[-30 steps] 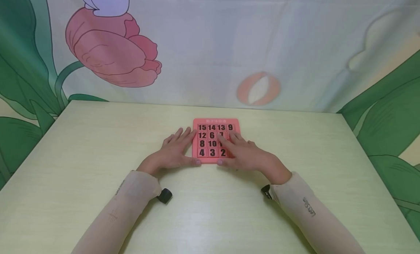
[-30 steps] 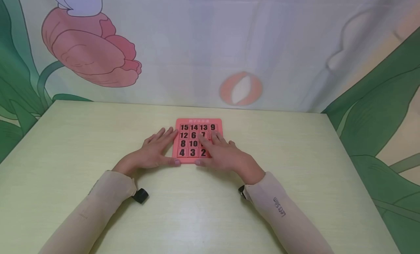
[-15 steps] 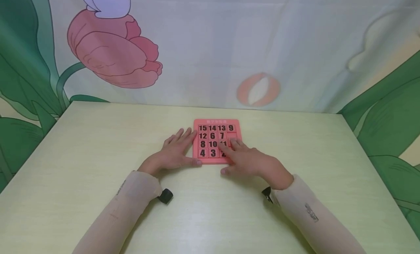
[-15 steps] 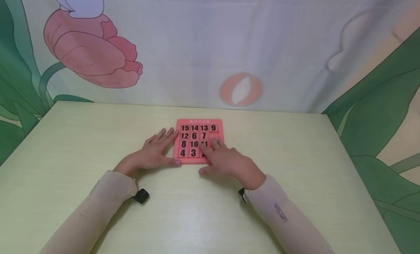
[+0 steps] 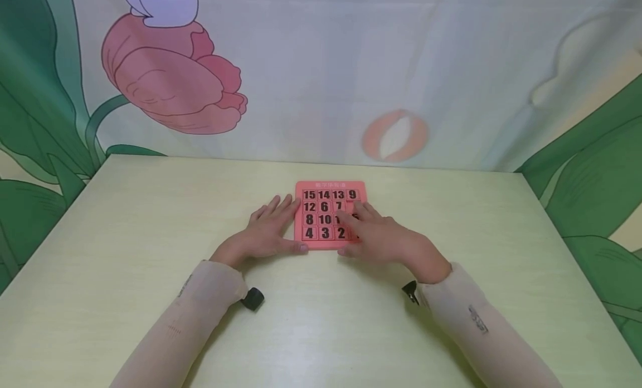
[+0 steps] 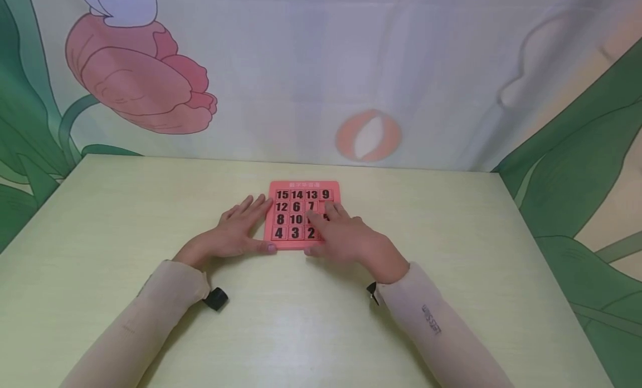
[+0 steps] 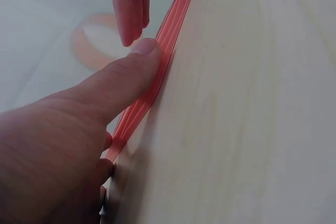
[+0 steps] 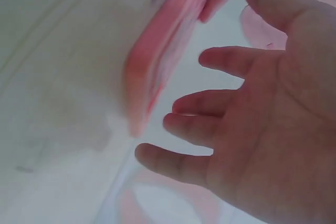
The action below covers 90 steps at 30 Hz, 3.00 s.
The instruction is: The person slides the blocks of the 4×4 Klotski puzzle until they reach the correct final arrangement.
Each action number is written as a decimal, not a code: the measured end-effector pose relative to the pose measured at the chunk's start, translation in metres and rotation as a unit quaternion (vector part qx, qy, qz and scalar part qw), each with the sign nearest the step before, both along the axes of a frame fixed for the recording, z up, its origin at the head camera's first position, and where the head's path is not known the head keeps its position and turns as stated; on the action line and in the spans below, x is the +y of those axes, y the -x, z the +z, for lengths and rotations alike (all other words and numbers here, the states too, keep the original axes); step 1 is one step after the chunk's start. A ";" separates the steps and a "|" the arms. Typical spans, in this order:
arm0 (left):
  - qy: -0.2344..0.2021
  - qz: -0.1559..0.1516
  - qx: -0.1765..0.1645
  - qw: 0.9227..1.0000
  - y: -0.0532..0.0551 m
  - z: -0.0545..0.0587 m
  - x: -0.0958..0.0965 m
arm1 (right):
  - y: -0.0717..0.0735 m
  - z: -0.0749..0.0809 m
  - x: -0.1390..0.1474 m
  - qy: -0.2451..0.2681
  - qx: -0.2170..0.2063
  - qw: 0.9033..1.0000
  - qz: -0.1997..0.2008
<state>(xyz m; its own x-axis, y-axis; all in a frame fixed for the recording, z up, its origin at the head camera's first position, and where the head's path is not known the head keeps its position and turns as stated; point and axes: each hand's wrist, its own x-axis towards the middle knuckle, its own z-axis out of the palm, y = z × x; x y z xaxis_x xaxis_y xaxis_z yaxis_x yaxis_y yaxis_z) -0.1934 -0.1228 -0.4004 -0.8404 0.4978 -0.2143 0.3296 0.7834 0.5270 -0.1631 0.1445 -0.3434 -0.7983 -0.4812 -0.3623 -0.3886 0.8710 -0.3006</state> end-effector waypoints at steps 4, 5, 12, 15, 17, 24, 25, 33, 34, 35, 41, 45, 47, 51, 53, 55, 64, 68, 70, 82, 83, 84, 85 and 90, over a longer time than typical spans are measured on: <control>-0.001 0.001 0.001 1.000 0.000 0.000 -0.001 | 0.014 -0.008 0.002 0.019 0.010 1.000 -0.005; -0.001 0.000 0.002 1.000 0.000 0.000 -0.002 | 0.017 -0.010 0.002 0.020 0.014 1.000 -0.004; -0.003 -0.005 0.000 1.000 -0.001 -0.001 -0.002 | 0.033 -0.015 -0.002 0.023 0.016 1.000 0.000; -0.006 -0.003 -0.001 1.000 0.000 -0.002 -0.002 | 0.036 -0.014 -0.004 0.028 0.000 1.000 -0.005; -0.006 -0.001 -0.002 1.000 0.001 -0.002 -0.002 | 0.037 -0.014 -0.005 0.025 -0.009 1.000 -0.007; -0.008 0.000 0.000 1.000 0.001 -0.003 -0.001 | 0.034 -0.013 -0.010 -0.001 -0.010 1.000 -0.013; -0.008 0.000 0.000 1.000 0.001 -0.003 -0.001 | 0.033 -0.014 -0.011 -0.004 -0.009 1.000 -0.013; -0.007 0.003 -0.002 1.000 0.001 -0.003 -0.002 | 0.026 -0.010 -0.014 -0.024 -0.008 1.000 -0.006; -0.006 0.003 -0.002 1.000 0.001 -0.003 -0.002 | 0.025 -0.009 -0.014 -0.026 -0.011 1.000 -0.007; -0.006 0.003 -0.004 1.000 0.001 -0.003 -0.002 | 0.023 -0.008 -0.014 -0.028 -0.013 1.000 -0.007; -0.002 0.003 -0.005 1.000 0.002 -0.002 -0.001 | 0.016 0.001 -0.015 -0.025 -0.026 0.999 -0.009; -0.004 0.004 -0.004 1.000 0.002 -0.002 -0.001 | 0.017 0.002 -0.016 -0.033 -0.017 0.999 -0.008; -0.006 0.004 -0.004 1.000 0.001 -0.001 -0.001 | 0.018 0.001 -0.016 -0.035 -0.003 0.999 -0.003; -0.009 0.005 -0.006 1.000 0.001 -0.001 -0.001 | 0.021 -0.004 -0.018 -0.027 0.033 0.999 0.011; -0.009 0.006 -0.005 1.000 0.001 0.000 -0.001 | 0.023 -0.007 -0.019 -0.025 0.050 0.998 0.019; -0.008 0.005 -0.004 1.000 0.000 0.000 0.000 | 0.025 -0.010 -0.020 -0.021 0.058 0.998 0.023; 0.007 0.002 0.003 1.000 0.000 0.001 0.001 | 0.033 -0.011 -0.028 0.015 0.047 0.998 0.036; 0.008 -0.001 0.004 1.000 0.000 0.002 0.001 | 0.036 -0.012 -0.032 0.014 0.031 0.999 0.027; 0.006 -0.001 0.004 1.000 0.000 0.002 0.001 | 0.038 -0.013 -0.032 0.010 0.030 0.999 0.021; 0.006 0.001 0.003 1.000 -0.001 0.002 0.001 | 0.040 -0.008 -0.027 0.000 0.035 0.999 0.001; 0.006 0.001 0.003 1.000 -0.001 0.002 0.001 | 0.040 -0.008 -0.026 -0.003 0.033 0.999 -0.005; 0.005 0.001 0.003 1.000 -0.001 0.001 0.001 | 0.041 -0.008 -0.025 -0.005 0.031 0.999 -0.011; 0.005 0.001 0.004 1.000 -0.001 0.001 0.001 | 0.041 -0.008 -0.024 -0.008 0.030 0.999 -0.016; 0.004 0.000 0.006 1.000 0.000 0.000 0.001 | 0.043 -0.008 -0.020 -0.013 0.028 0.999 -0.030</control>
